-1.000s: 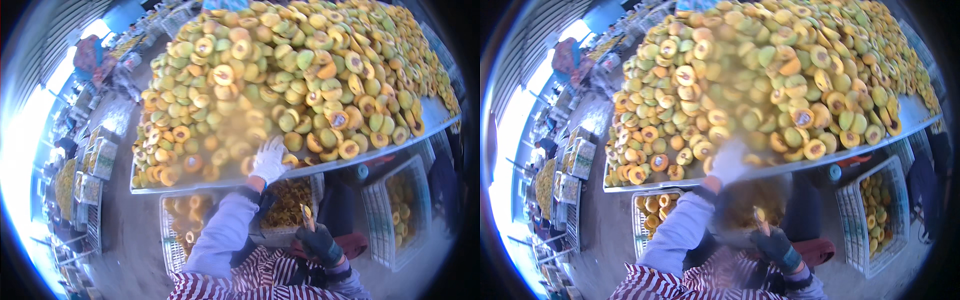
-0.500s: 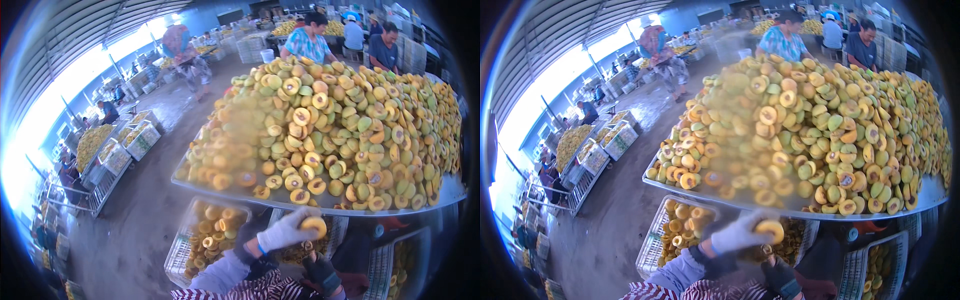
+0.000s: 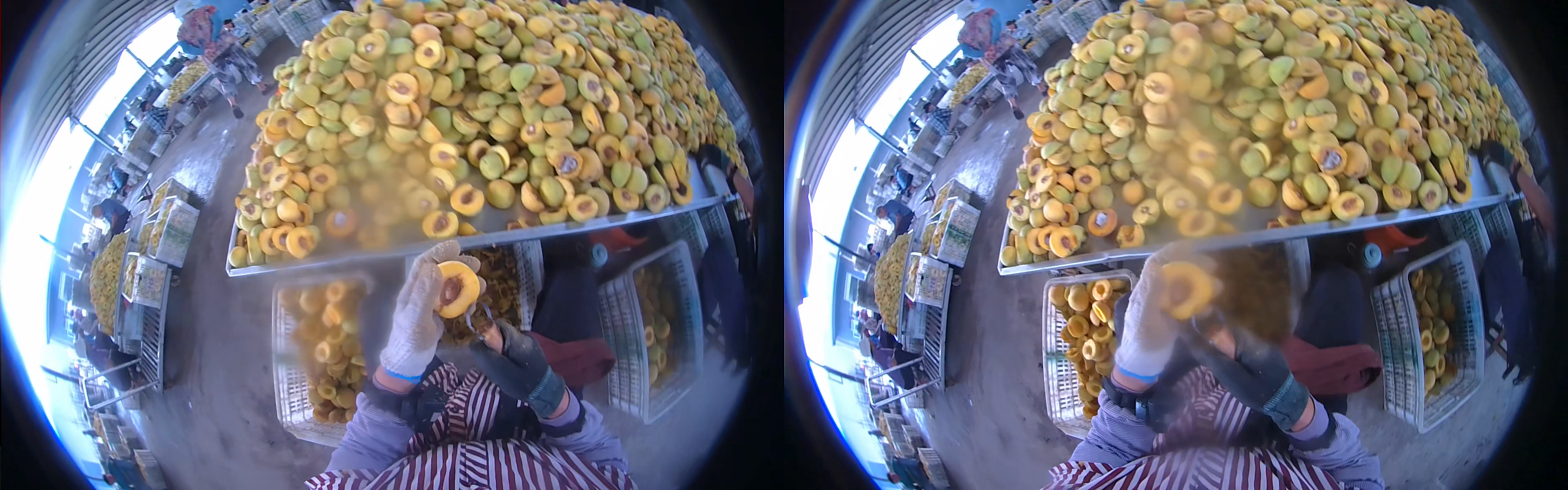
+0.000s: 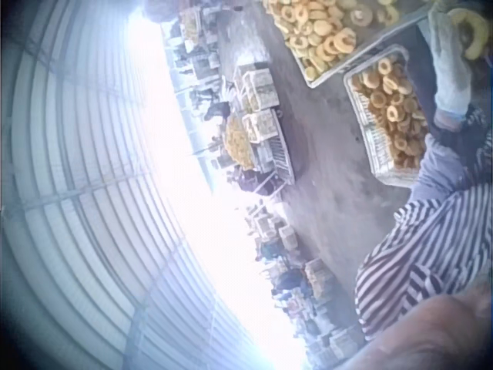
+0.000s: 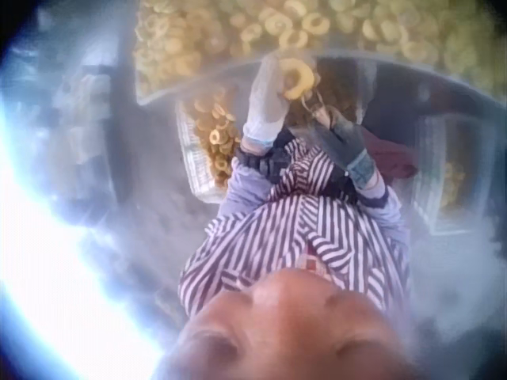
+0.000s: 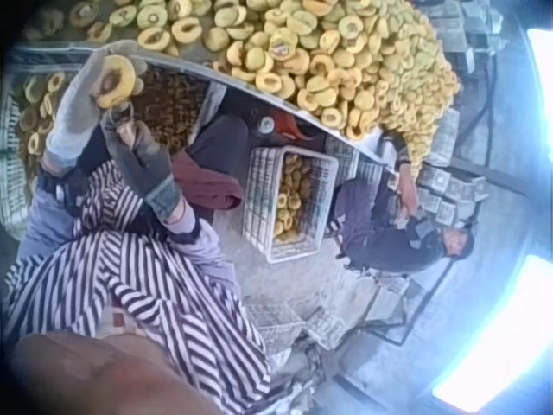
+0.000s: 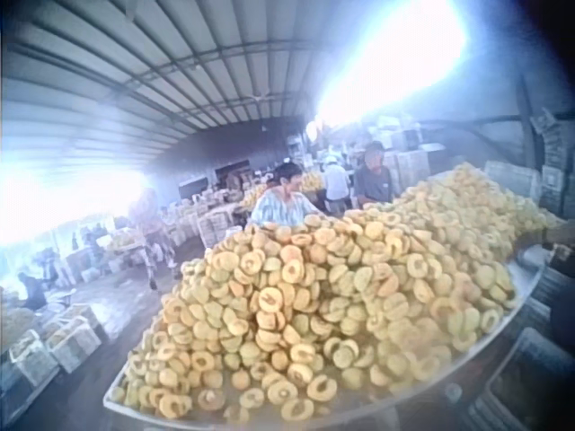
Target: The person picks up halves of fruit from a table, removes the pit with a tool, and places the pitted fruit into a basket.
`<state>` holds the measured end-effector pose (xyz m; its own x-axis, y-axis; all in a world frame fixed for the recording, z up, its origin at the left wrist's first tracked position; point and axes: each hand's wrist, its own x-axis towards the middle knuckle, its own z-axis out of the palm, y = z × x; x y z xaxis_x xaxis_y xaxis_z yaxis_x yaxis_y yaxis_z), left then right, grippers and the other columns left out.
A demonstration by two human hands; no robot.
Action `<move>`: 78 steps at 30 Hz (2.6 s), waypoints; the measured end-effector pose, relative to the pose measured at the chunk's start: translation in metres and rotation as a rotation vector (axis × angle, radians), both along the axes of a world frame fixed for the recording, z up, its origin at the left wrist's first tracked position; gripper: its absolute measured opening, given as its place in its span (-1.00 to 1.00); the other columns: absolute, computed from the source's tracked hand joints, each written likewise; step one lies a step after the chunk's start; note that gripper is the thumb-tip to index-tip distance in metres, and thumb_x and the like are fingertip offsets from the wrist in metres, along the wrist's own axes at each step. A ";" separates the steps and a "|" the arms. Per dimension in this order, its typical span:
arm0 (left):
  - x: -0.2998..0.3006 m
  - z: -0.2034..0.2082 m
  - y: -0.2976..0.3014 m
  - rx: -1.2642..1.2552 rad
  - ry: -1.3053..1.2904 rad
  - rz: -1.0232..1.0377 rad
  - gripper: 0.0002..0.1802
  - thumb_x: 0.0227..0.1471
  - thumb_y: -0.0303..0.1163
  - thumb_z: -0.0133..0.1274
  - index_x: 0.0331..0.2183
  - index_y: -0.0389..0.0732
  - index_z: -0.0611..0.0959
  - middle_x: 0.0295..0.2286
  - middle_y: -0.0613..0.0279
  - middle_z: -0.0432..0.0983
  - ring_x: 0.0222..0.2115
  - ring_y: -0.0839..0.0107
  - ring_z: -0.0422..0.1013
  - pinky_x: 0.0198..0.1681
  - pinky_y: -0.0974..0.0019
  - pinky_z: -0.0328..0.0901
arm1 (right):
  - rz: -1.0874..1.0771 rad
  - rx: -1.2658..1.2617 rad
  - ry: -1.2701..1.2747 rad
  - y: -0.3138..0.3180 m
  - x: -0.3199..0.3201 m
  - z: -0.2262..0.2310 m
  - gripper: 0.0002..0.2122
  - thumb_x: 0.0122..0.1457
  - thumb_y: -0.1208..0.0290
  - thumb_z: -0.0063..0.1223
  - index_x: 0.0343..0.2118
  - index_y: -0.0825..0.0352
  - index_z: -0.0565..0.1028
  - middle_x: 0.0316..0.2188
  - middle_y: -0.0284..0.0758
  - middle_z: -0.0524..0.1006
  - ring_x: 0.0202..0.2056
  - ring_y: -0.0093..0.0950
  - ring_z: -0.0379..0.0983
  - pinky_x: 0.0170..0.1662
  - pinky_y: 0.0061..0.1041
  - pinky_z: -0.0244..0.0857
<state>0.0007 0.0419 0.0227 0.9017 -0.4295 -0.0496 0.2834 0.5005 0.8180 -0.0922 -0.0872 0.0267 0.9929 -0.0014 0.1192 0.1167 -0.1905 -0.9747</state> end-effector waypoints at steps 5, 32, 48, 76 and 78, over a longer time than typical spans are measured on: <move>-0.013 0.005 -0.001 0.123 -0.074 -0.007 -0.41 0.14 0.00 -0.22 -0.05 -0.35 0.34 -0.20 0.03 0.42 -0.24 0.33 0.41 -0.14 0.31 0.29 | -0.034 -0.166 -0.143 0.000 -0.003 -0.004 -0.87 0.06 0.55 0.00 -0.31 0.39 0.38 -0.55 -0.30 0.43 -0.52 -0.50 0.40 -0.45 -0.52 0.25; -0.016 0.034 -0.030 0.672 -0.986 0.224 -0.76 -0.01 -0.27 0.04 -0.27 -0.16 0.54 -0.27 0.12 0.48 -0.38 0.12 0.46 -0.39 0.28 0.37 | 0.259 0.844 0.647 -0.026 -0.017 -0.015 -0.82 0.13 0.50 -0.19 -0.61 0.27 0.29 -0.80 -0.42 0.21 -0.85 -0.59 0.07 -0.79 -0.58 -0.07; -0.003 0.032 -0.035 0.462 -1.169 -0.056 -0.74 0.06 -0.32 -0.01 -0.20 -0.20 0.53 -0.36 0.16 0.50 -0.62 0.43 0.44 -0.54 0.40 0.34 | 0.677 1.687 0.706 -0.020 -0.032 -0.047 -0.76 0.15 0.29 -0.23 -0.56 0.33 0.32 -0.91 -0.54 0.13 -0.89 -0.66 0.03 -0.79 -0.65 -0.06; 0.070 -0.051 0.050 1.330 -0.791 0.285 -0.84 -0.18 -0.40 0.11 -0.42 -0.15 0.62 -0.29 0.13 0.47 -0.23 0.06 0.37 -0.14 0.14 0.26 | 0.464 0.923 0.948 -0.019 -0.002 -0.045 -0.77 0.14 0.33 -0.07 -0.62 0.28 0.34 -0.88 -0.47 0.21 -0.88 -0.69 0.06 -0.83 -0.69 -0.09; 0.095 -0.060 0.020 1.506 -0.757 0.158 -0.66 -0.13 -0.26 0.10 -0.26 -0.18 0.55 -0.26 0.04 0.47 -0.22 0.05 0.39 -0.16 0.17 0.29 | 0.398 0.855 0.957 -0.020 -0.001 -0.046 -0.76 0.14 0.33 -0.07 -0.64 0.28 0.34 -0.86 -0.47 0.24 -0.86 -0.69 0.09 -0.82 -0.69 -0.08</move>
